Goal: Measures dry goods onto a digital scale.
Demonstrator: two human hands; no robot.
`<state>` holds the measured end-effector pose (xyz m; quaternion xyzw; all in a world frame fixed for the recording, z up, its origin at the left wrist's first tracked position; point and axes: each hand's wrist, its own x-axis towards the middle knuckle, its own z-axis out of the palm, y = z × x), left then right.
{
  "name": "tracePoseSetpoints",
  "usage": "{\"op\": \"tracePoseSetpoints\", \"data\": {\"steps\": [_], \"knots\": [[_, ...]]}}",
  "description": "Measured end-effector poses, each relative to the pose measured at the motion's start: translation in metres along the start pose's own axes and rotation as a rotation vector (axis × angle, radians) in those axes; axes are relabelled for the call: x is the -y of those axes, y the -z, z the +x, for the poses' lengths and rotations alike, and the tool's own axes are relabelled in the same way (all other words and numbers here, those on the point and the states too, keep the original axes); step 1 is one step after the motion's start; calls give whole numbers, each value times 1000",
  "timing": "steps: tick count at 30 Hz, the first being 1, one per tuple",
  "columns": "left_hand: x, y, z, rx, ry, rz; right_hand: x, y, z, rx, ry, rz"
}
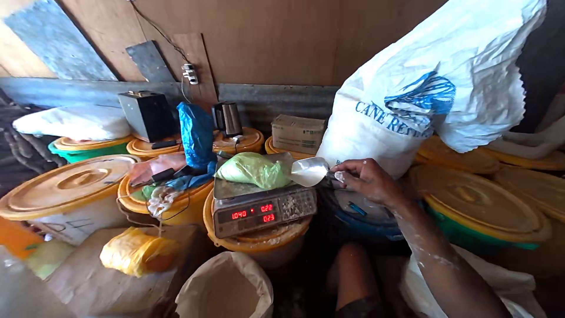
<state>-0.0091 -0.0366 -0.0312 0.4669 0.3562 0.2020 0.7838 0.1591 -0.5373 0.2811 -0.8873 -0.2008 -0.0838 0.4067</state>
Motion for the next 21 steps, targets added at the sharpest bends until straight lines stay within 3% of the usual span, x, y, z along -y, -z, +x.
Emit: {"op": "tracePoseSetpoints", "data": {"steps": [4, 7, 11, 16, 18, 21], "knots": [[-1, 4, -7, -6, -47, 5, -10, -8, -50, -23, 129, 197], [-4, 7, -17, -17, -98, 32, -14, -35, -77, 147, 165, 375], [-6, -2, -27, -88, -110, 85, -13, -127, -82, 475, 71, 432], [1, -2, -23, -149, -97, 165, -13, -275, -74, 818, -55, 225], [6, 3, -19, -161, -123, 179, -16, -308, -79, 923, -54, 120], [2, 8, -21, -177, -137, 231, -26, -321, -93, 1034, -16, 71]]}}
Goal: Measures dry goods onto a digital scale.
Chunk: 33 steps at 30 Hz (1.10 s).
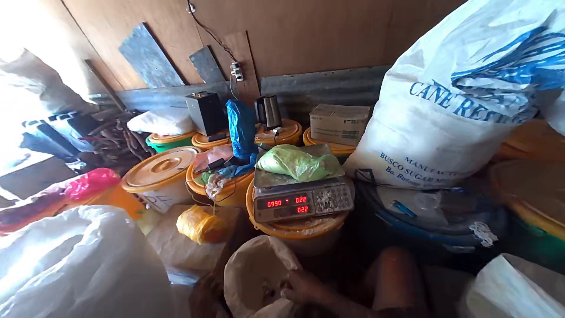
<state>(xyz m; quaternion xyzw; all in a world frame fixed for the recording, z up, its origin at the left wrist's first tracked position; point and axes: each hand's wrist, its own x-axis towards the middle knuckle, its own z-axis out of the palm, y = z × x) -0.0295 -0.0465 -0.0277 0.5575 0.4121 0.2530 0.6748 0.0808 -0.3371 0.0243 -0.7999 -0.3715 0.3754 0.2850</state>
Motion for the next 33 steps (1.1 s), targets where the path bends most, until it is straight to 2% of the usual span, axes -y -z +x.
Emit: {"op": "tracePoseSetpoints", "data": {"steps": [2, 4, 7, 9, 12, 15, 18, 20, 22, 26, 30, 33], "knots": [[-3, -1, -3, -32, -5, 36, -15, 1, -11, 29, 59, 38], [-11, -4, -5, -65, -17, 98, -22, 21, -36, 7, 92, 84], [-37, -17, -12, -20, -111, 209, -32, 76, -79, -218, 103, 169], [-71, -43, -26, 70, -260, 287, -28, 128, -107, -443, 55, 171], [-133, -113, -63, 258, -545, 410, -20, 207, -119, -786, -46, 79], [-190, -205, -118, 375, -656, 687, -35, 274, -96, -960, -136, -110], [-212, -286, -151, 435, -625, 960, -59, 318, -47, -928, -164, -304], [-212, -332, -151, 437, -656, 1046, -65, 339, -22, -862, -163, -445], [-213, -360, -143, 407, -658, 1093, -59, 350, -11, -822, -187, -514], [-234, -367, -129, 390, -694, 1176, -53, 370, -16, -824, -131, -525], [-273, -347, -125, 411, -691, 1199, -6, 370, -49, -812, -140, -500], [-306, -347, -124, 331, -742, 1190, 24, 370, -65, -909, -76, -485]]}}
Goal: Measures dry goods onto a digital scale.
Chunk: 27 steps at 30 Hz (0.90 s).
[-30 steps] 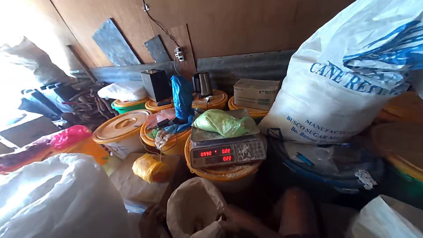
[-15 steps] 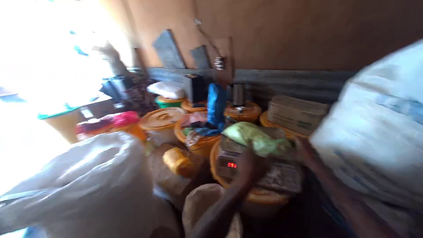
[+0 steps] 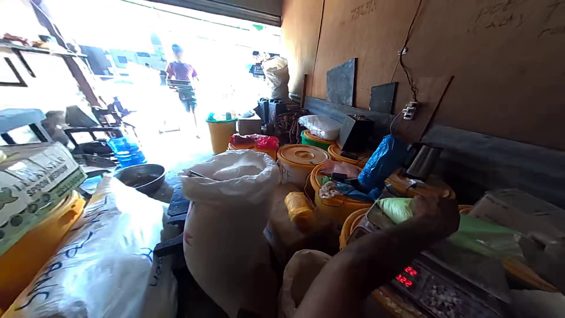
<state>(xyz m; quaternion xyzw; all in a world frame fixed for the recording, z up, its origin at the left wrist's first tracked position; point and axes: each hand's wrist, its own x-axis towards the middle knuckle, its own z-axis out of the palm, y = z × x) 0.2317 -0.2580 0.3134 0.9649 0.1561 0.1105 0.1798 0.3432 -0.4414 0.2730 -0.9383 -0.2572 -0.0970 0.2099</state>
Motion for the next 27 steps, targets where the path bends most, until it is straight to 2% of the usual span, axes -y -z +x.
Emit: {"op": "tracePoseSetpoints", "data": {"steps": [3, 5, 8, 11, 13, 14, 16, 18, 22, 27], "knots": [[-3, 43, 1, -90, -11, 4, 35, 29, -3, -14, -32, 26], [-1, 69, 1, -127, -22, 4, 33, 30, 13, -120, 60, 54], [8, 97, 4, -206, -40, -36, 44, 46, 37, -172, 144, 74], [9, 134, -4, -273, -94, -56, 58, 70, 48, -246, 120, 137], [9, 159, -8, -332, -141, -50, 47, 82, 65, -397, 301, 171], [9, 173, -10, -359, -169, -28, 57, 96, 59, -430, 335, 208], [6, 194, -17, -381, -257, 60, 96, 134, 19, -440, 238, 210], [-7, 212, -26, -341, -307, 135, 116, 159, -3, -449, 174, 149], [-19, 224, -9, -301, -330, 163, 122, 178, -1, -431, 136, 116], [-13, 208, 13, -278, -234, 147, 119, 161, 29, -397, 98, 116]]}}
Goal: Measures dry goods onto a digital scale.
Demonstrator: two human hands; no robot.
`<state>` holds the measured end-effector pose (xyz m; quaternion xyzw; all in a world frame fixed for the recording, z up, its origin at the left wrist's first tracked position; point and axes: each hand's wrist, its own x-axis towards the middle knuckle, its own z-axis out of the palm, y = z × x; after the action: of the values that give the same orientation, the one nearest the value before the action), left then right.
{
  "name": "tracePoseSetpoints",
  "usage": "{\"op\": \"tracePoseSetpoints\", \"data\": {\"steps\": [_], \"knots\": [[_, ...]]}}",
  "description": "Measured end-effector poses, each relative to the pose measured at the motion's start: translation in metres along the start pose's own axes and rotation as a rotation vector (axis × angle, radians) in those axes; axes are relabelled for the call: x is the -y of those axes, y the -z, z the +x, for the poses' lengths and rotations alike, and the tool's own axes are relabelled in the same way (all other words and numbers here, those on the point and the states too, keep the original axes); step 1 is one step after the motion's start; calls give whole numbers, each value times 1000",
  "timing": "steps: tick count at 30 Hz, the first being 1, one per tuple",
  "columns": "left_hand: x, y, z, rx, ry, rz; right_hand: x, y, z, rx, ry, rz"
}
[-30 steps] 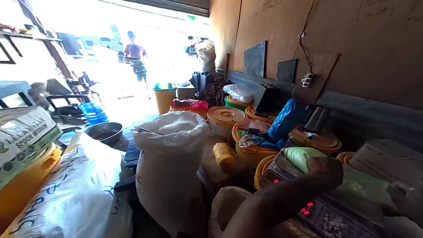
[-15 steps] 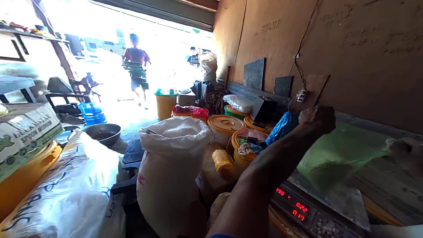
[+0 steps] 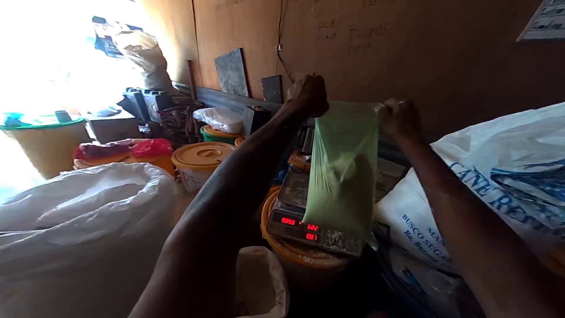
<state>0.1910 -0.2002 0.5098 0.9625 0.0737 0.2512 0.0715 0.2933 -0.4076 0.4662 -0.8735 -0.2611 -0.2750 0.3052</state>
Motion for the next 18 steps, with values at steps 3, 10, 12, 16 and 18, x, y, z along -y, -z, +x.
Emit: {"op": "tracePoseSetpoints", "data": {"steps": [3, 10, 12, 16, 18], "knots": [[5, -15, 0, -30, 64, -25, 3, -20, 4, 33, -70, -26], [5, -106, -61, 46, 52, -157, -64, -101, -43, 72, -80, 42], [2, -149, -81, 99, 81, -190, -80, -121, -52, 144, -176, 50], [-17, -180, -114, 283, 103, -271, -103, -135, -77, 194, -233, 54], [-25, -197, -127, 353, 92, -287, -116, -136, -90, 235, -244, 129]]}}
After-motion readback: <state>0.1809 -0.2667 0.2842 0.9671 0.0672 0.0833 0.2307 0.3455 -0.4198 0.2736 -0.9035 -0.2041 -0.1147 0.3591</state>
